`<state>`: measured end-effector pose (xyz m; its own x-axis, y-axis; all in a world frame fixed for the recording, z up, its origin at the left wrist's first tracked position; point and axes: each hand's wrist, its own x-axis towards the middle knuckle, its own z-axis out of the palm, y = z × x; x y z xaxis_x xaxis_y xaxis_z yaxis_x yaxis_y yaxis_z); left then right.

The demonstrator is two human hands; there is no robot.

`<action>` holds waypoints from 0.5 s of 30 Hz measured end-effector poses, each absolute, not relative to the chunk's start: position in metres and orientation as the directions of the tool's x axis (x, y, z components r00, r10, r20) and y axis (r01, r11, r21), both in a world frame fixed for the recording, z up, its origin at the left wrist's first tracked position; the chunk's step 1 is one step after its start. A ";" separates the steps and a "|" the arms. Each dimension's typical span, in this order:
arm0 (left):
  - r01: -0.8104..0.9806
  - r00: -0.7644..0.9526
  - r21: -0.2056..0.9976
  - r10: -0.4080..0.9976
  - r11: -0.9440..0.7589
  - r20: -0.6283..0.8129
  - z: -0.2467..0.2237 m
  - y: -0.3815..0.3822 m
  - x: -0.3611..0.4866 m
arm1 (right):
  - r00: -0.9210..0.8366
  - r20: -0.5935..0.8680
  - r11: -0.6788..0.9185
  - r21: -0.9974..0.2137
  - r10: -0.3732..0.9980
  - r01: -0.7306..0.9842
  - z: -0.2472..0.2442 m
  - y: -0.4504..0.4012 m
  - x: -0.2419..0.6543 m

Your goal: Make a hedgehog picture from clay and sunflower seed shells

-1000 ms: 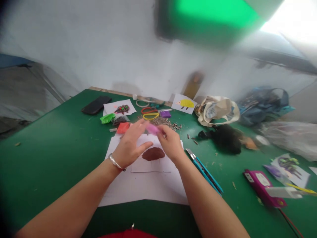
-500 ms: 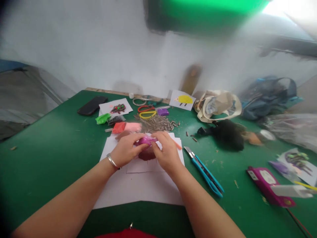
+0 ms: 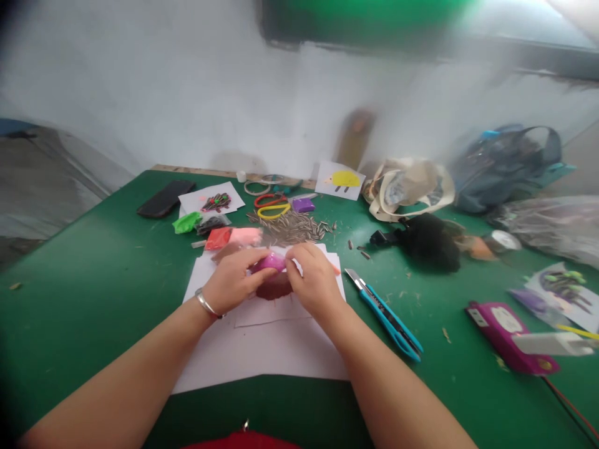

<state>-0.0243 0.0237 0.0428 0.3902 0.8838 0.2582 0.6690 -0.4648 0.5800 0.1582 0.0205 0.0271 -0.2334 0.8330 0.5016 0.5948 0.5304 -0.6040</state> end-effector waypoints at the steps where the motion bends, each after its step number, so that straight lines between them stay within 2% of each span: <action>1: 0.668 0.388 0.581 0.884 -0.464 0.260 0.043 0.024 -0.024 | -0.230 0.509 0.533 -0.600 0.830 0.597 0.028 0.020 0.158; 15: 0.658 0.375 0.560 0.864 -0.504 0.336 0.040 0.023 -0.024 | -0.264 0.564 0.580 -0.505 0.782 0.639 0.027 0.018 0.155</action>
